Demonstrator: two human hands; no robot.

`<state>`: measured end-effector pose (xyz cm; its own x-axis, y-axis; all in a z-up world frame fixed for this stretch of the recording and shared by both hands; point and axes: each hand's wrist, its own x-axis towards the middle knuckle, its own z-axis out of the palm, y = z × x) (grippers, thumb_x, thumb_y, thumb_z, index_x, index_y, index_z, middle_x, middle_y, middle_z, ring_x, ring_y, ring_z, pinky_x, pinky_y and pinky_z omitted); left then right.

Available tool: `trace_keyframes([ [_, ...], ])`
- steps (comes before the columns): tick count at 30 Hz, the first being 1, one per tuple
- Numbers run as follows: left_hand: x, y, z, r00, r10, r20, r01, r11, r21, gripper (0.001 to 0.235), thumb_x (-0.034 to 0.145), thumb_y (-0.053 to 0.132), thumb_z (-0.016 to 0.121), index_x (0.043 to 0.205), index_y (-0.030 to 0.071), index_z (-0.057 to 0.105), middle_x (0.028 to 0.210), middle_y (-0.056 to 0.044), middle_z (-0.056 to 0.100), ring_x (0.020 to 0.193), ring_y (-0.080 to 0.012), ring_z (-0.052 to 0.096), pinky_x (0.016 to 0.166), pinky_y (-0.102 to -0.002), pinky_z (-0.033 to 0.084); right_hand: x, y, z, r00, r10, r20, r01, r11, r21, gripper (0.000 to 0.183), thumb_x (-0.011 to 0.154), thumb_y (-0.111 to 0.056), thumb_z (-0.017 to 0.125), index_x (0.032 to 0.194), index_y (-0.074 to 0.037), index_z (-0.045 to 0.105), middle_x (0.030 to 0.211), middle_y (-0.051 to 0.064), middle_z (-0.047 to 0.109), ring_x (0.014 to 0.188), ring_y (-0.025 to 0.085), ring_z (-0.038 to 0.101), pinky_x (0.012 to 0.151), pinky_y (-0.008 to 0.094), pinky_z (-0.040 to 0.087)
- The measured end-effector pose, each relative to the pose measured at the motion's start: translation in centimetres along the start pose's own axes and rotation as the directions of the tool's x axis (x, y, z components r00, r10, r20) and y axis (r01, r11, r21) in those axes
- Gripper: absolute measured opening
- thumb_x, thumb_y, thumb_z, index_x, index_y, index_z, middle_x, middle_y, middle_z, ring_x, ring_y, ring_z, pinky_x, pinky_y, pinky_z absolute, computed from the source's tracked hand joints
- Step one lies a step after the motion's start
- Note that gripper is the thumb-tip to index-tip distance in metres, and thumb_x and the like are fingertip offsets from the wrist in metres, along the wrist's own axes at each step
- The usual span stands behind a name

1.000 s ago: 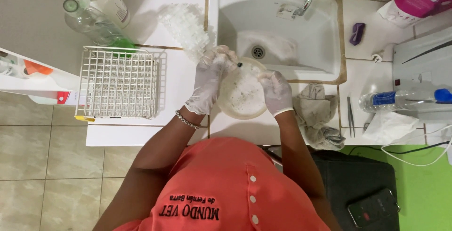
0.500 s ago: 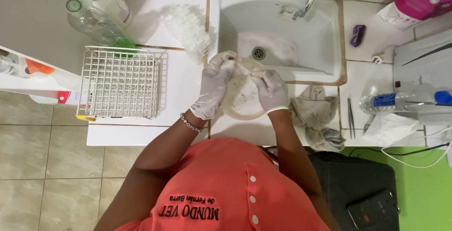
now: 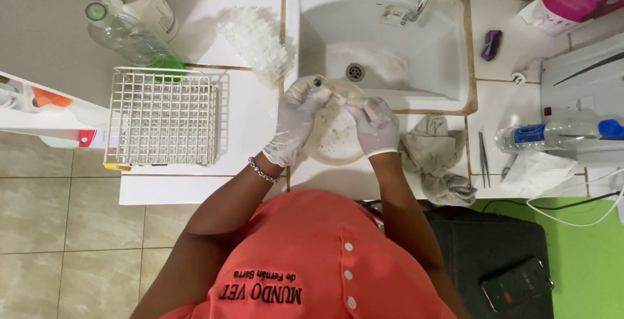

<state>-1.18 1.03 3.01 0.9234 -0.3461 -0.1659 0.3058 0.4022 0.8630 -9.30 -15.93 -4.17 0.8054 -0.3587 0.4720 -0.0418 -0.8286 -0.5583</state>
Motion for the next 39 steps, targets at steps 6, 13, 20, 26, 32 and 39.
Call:
trace_keyframes([
  [6, 0.9, 1.7, -0.7, 0.996, 0.090, -0.012, -0.090, 0.996, -0.014, 0.017, 0.092, 0.011, 0.069, 0.109, 0.013, 0.070, 0.095, -0.002, 0.071, 0.081, -0.0058, 0.065, 0.079, -0.022, 0.061, -0.6, 1.1, 0.2, 1.000, 0.012, 0.025, -0.013, 0.999, 0.034, 0.012, 0.093, -0.041, 0.076, 0.098, -0.030, 0.077, 0.087, -0.003, 0.067, 0.090, 0.021, 0.071, 0.086, 0.035, 0.060],
  [13, -1.0, 1.8, 0.7, 0.999, 0.032, 0.030, -0.033, 0.999, 0.036, 0.017, 0.086, 0.009, 0.075, 0.102, 0.011, 0.070, 0.088, 0.001, 0.069, 0.078, -0.0057, 0.064, 0.077, -0.021, 0.059, 0.4, -1.7, -0.6, 0.999, 0.054, 0.001, -0.054, 0.995, 0.079, 0.009, 0.093, -0.038, 0.076, 0.095, -0.030, 0.077, 0.088, -0.002, 0.067, 0.090, 0.022, 0.071, 0.085, 0.037, 0.060],
  [20, 2.2, 0.7, -1.7, 0.997, 0.077, -0.023, -0.075, 0.995, 0.062, 0.020, 0.085, 0.008, 0.078, 0.103, 0.014, 0.072, 0.086, 0.000, 0.071, 0.078, -0.0064, 0.068, 0.080, -0.022, 0.061, -0.5, 0.5, 0.2, 1.000, 0.005, 0.001, -0.005, 1.000, 0.018, 0.008, 0.094, -0.036, 0.076, 0.096, -0.029, 0.077, 0.085, -0.002, 0.066, 0.086, 0.022, 0.071, 0.083, 0.036, 0.060],
  [26, 0.4, -1.0, 0.0, 0.999, 0.019, 0.027, -0.019, 1.000, 0.025, 0.018, 0.093, 0.005, 0.069, 0.110, 0.008, 0.070, 0.089, -0.004, 0.070, 0.082, -0.0106, 0.068, 0.082, -0.027, 0.062, 0.5, -1.7, -0.2, 1.000, 0.023, -0.008, -0.022, 0.999, 0.042, 0.011, 0.093, -0.038, 0.078, 0.094, -0.028, 0.076, 0.086, -0.001, 0.067, 0.087, 0.024, 0.071, 0.082, 0.040, 0.061],
  [32, 1.3, 0.8, -1.3, 0.998, 0.063, 0.011, -0.063, 0.996, 0.056, 0.018, 0.093, 0.012, 0.070, 0.112, 0.013, 0.071, 0.096, -0.003, 0.074, 0.088, -0.0083, 0.070, 0.082, -0.022, 0.061, -0.3, -0.2, -0.3, 0.998, -0.050, 0.025, 0.052, 0.995, -0.086, 0.013, 0.095, -0.048, 0.072, 0.096, -0.036, 0.075, 0.088, -0.011, 0.067, 0.088, 0.013, 0.071, 0.084, 0.030, 0.059],
  [39, 1.6, 2.8, -1.5, 0.997, 0.025, -0.075, -0.029, 0.998, -0.059, 0.020, 0.093, 0.007, 0.072, 0.112, 0.013, 0.069, 0.100, -0.007, 0.076, 0.084, -0.0138, 0.074, 0.077, -0.028, 0.065, -3.1, 1.5, -2.4, 0.940, 0.069, 0.333, 0.088, 0.895, -0.437, 0.028, 0.103, -0.048, 0.054, 0.107, -0.025, 0.070, 0.098, 0.008, 0.066, 0.098, 0.031, 0.067, 0.092, 0.049, 0.053],
])
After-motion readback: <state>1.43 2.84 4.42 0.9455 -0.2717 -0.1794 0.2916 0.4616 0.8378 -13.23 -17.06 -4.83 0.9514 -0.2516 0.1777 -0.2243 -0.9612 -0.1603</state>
